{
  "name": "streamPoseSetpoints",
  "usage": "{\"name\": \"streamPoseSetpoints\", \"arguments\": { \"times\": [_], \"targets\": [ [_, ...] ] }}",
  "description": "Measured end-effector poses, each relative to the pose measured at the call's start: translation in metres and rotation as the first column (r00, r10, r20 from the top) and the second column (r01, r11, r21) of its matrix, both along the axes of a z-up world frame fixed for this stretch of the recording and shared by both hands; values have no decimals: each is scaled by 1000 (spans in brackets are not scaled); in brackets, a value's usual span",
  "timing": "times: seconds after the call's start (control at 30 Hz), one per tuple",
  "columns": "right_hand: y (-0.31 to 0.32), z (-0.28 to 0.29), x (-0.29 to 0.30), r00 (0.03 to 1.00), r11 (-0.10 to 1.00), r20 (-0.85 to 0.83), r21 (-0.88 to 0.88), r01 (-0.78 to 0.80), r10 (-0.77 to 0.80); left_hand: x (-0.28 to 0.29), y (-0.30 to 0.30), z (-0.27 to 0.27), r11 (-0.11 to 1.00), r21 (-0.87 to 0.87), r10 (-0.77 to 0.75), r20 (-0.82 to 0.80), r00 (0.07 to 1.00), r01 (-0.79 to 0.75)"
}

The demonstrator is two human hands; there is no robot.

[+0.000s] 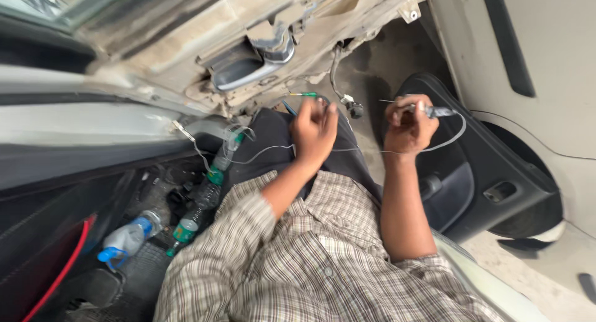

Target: The person works on the exposed wiring inside a car door, using a test light to check for power and manipulating connectors. They then remove a plastic vent grille from the door panel and continue handling the wires.

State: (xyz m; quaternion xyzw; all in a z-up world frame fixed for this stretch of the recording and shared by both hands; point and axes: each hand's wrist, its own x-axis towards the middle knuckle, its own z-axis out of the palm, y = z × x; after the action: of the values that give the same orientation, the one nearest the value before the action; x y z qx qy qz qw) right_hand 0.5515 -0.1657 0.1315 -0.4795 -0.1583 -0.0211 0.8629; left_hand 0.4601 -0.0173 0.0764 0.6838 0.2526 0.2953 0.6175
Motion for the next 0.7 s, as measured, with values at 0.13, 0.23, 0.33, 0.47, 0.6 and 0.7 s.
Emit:
{"name": "streamPoseSetpoints", "arguments": {
  "times": [0.13,0.23,0.33,0.47,0.6,0.7],
  "targets": [
    [7,-1,-8,974,982,-131,70,-177,185,48,-3,-28,991,36,-124,-64,990,126],
    [13,2,-9,973,975,-94,-45,-217,212,55,-8,-37,680,-608,-383,181,906,409],
    [16,2,-11,973,965,-82,-135,-224,214,38,-2,-38,885,-310,-326,122,938,348],
    [28,0,-17,971,917,-54,-318,-240,235,17,19,-25,983,166,-74,-20,997,77],
    [43,-2,-30,974,828,42,-535,-167,223,8,27,-15,955,294,-51,17,999,44],
    [48,0,-34,981,764,70,-638,-94,180,5,27,-14,947,315,-84,49,995,64]
  ]
}}
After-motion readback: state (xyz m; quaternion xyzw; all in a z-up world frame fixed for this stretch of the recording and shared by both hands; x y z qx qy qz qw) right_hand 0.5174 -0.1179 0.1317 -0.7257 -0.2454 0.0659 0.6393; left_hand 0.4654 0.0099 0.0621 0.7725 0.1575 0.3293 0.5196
